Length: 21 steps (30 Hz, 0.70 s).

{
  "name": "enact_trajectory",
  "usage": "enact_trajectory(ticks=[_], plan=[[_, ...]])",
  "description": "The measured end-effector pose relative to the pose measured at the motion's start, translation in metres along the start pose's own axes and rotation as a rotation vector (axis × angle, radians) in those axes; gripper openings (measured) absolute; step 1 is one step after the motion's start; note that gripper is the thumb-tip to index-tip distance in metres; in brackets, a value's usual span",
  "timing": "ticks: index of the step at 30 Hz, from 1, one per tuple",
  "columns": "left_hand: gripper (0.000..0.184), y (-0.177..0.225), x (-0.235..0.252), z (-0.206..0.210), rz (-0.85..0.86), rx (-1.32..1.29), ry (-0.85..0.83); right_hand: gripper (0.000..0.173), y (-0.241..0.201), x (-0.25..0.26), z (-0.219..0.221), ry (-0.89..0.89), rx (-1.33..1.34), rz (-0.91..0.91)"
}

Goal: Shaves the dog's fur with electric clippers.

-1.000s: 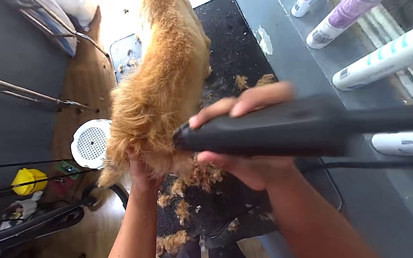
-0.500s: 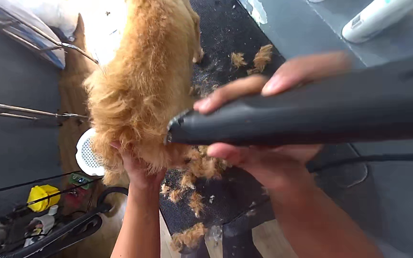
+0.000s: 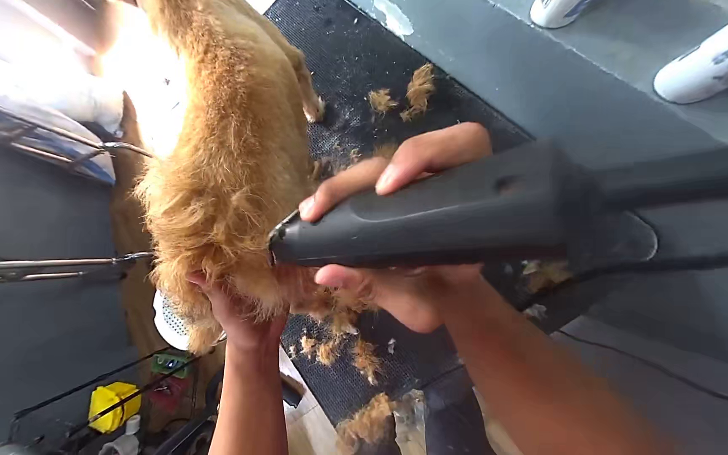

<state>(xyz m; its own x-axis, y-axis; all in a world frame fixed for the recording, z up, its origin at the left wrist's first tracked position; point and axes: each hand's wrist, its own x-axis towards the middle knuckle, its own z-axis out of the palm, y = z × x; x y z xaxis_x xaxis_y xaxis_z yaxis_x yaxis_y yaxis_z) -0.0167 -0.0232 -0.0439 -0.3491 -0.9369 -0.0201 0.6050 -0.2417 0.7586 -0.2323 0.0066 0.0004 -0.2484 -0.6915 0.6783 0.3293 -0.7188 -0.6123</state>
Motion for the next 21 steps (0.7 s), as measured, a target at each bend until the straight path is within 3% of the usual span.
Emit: enact_trajectory(ticks=[3, 6, 8, 10, 12, 14, 16, 18, 21], plan=[[0.055, 0.001, 0.002, 0.004, 0.033, 0.049, -0.061, 0.056, 0.019, -0.034, 0.013, 0.03, 0.01, 0.047], [0.05, 0.005, 0.004, 0.009, 0.059, 0.142, -0.042, 0.051, 0.033, -0.069, 0.007, -0.16, -0.181, 0.125], [0.055, 0.008, 0.002, 0.007, 0.024, 0.118, -0.054, 0.048, 0.02, -0.063, 0.003, -0.361, -0.345, 0.308], [0.064, 0.008, 0.001, 0.005, -0.012, 0.06, -0.046, 0.058, 0.004, -0.046, -0.009, -0.485, -0.385, 0.532], [0.065, 0.007, 0.002, 0.009, -0.019, 0.038, -0.05, 0.064, -0.005, -0.033, -0.023, -0.263, -0.23, 0.486], [0.062, 0.005, 0.0, 0.012, -0.018, 0.045, -0.072, 0.06, -0.008, -0.011, -0.03, 0.076, -0.052, 0.253], [0.054, 0.002, -0.004, 0.008, -0.019, 0.091, -0.105, 0.068, -0.002, 0.019, -0.037, 0.252, -0.065, 0.037], [0.04, -0.002, -0.007, 0.008, -0.012, 0.151, -0.107, 0.073, 0.008, 0.046, -0.044, 0.274, -0.097, -0.057], [0.033, -0.003, -0.011, 0.017, -0.002, 0.217, -0.019, 0.071, 0.029, 0.06, -0.047, 0.158, -0.015, -0.046]])
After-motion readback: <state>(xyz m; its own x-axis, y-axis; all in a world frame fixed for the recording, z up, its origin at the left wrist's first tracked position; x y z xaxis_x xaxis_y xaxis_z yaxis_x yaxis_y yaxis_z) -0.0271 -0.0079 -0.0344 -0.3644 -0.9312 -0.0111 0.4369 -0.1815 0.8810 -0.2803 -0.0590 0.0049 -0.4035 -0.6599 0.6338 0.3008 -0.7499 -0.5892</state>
